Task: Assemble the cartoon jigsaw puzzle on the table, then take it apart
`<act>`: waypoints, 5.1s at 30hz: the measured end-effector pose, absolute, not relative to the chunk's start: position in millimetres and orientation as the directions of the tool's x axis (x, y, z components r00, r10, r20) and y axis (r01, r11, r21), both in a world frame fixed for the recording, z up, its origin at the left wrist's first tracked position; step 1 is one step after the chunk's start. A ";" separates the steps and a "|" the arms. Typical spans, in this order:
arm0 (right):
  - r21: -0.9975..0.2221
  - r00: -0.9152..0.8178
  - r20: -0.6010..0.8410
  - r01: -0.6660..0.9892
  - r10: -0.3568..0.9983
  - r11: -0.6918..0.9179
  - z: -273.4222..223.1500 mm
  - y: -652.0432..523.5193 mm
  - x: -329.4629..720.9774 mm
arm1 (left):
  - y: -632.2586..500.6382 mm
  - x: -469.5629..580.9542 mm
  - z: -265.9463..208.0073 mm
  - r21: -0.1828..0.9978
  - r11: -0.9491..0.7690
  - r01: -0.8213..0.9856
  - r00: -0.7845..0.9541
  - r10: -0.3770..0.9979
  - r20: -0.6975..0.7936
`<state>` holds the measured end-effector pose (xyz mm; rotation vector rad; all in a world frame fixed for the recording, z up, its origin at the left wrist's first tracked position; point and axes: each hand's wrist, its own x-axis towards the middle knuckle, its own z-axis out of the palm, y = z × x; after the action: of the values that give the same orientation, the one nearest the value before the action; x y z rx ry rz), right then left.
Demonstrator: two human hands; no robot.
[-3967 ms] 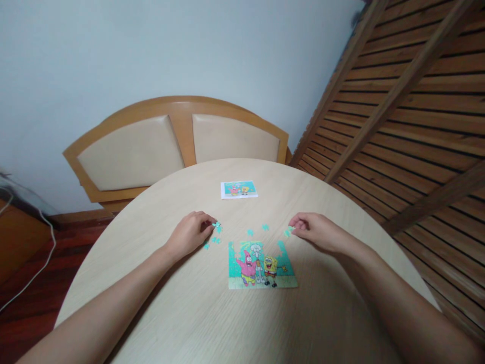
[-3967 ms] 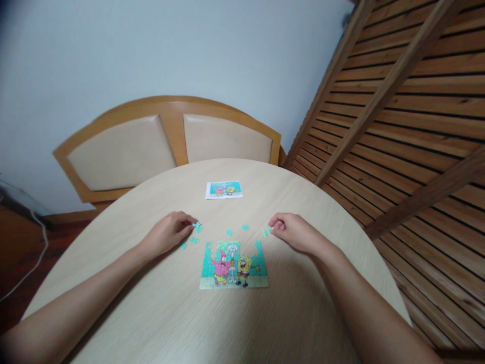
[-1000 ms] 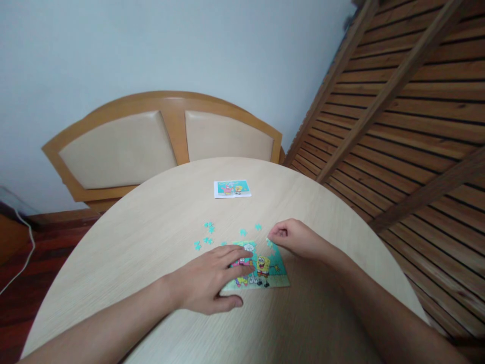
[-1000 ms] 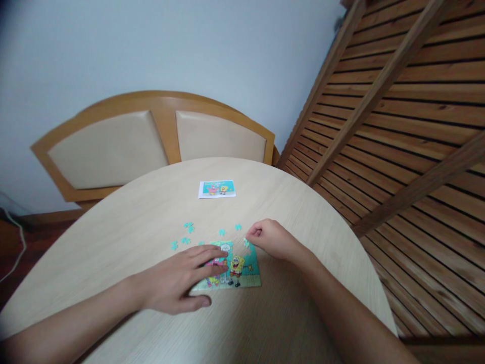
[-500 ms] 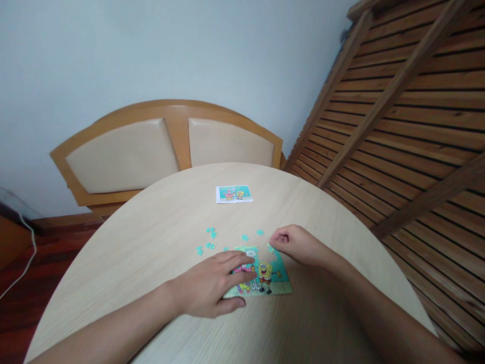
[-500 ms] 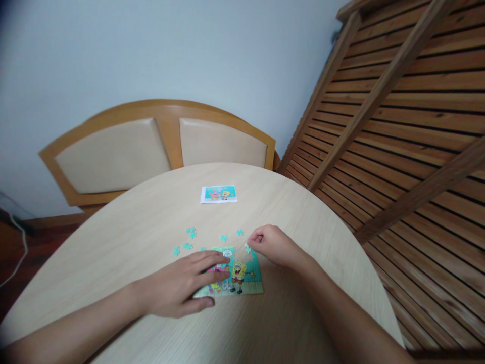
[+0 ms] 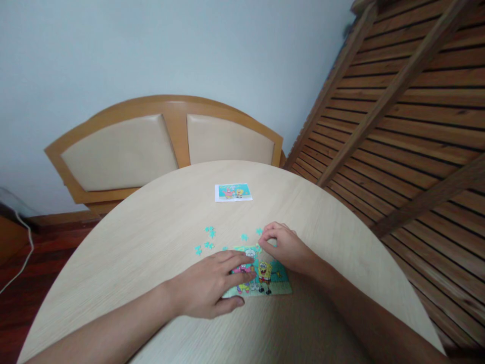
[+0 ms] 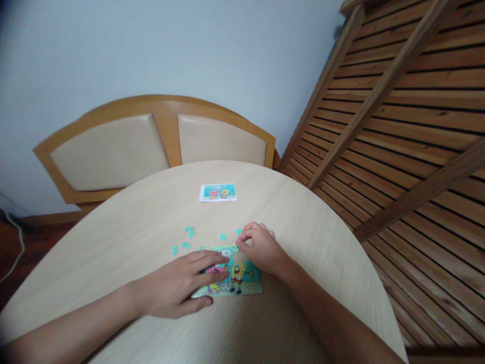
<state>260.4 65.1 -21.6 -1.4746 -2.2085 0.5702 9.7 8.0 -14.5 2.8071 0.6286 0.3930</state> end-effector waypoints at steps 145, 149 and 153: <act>-0.781 -0.405 0.017 0.566 0.914 0.265 -14.2 72.2 277.5 | 1.2 12.5 -13.0 0.199 -0.880 0.430 0.874 0.461 0.151; -0.791 -0.394 0.016 0.557 0.919 0.252 -14.5 72.6 276.1 | 1.1 13.0 -12.9 0.213 -0.879 0.427 0.870 0.464 0.169; -0.808 -0.398 0.005 0.539 0.917 0.238 -14.2 73.4 278.1 | 1.2 12.8 -13.3 0.216 -0.881 0.421 0.871 0.459 0.177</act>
<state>278.1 73.4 -14.2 -1.3289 -2.0306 1.0277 12.8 1.2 -13.3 2.8721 0.6803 0.3336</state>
